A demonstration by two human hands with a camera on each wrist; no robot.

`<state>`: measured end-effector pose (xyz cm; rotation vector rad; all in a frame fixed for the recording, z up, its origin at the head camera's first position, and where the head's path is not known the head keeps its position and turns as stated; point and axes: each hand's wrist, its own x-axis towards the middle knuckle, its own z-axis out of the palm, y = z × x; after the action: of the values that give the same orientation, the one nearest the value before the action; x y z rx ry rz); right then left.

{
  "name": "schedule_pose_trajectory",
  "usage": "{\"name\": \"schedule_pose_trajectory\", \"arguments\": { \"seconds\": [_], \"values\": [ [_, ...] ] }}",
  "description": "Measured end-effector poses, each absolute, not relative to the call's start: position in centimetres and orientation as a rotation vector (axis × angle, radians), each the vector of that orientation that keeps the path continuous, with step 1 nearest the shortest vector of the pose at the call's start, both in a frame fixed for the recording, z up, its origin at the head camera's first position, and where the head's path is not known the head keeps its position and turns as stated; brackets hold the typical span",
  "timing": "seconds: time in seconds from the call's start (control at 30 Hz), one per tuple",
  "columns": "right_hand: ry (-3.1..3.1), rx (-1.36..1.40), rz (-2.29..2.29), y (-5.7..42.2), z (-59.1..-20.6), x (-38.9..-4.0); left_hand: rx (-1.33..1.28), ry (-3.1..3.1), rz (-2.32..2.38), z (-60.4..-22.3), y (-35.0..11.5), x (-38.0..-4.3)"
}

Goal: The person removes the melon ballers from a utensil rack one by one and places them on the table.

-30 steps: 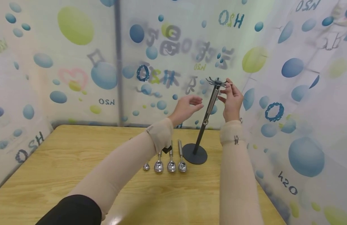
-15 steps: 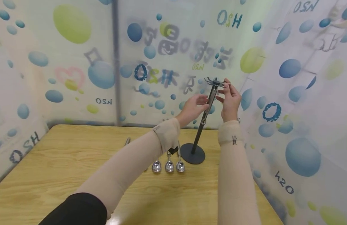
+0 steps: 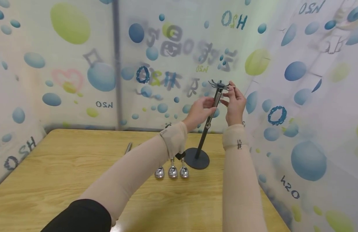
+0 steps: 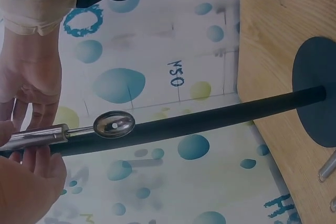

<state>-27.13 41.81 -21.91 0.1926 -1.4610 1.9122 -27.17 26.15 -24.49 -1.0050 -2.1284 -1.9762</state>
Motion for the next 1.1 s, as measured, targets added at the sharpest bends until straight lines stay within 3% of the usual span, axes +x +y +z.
{"name": "schedule_pose_trajectory", "arguments": {
  "seconds": [1.1],
  "values": [
    [-1.509, 0.145, 1.896, 41.7, -21.8, -26.9, -1.193, -2.057, -2.207, -24.0, 25.1, -26.1]
  ]
}}
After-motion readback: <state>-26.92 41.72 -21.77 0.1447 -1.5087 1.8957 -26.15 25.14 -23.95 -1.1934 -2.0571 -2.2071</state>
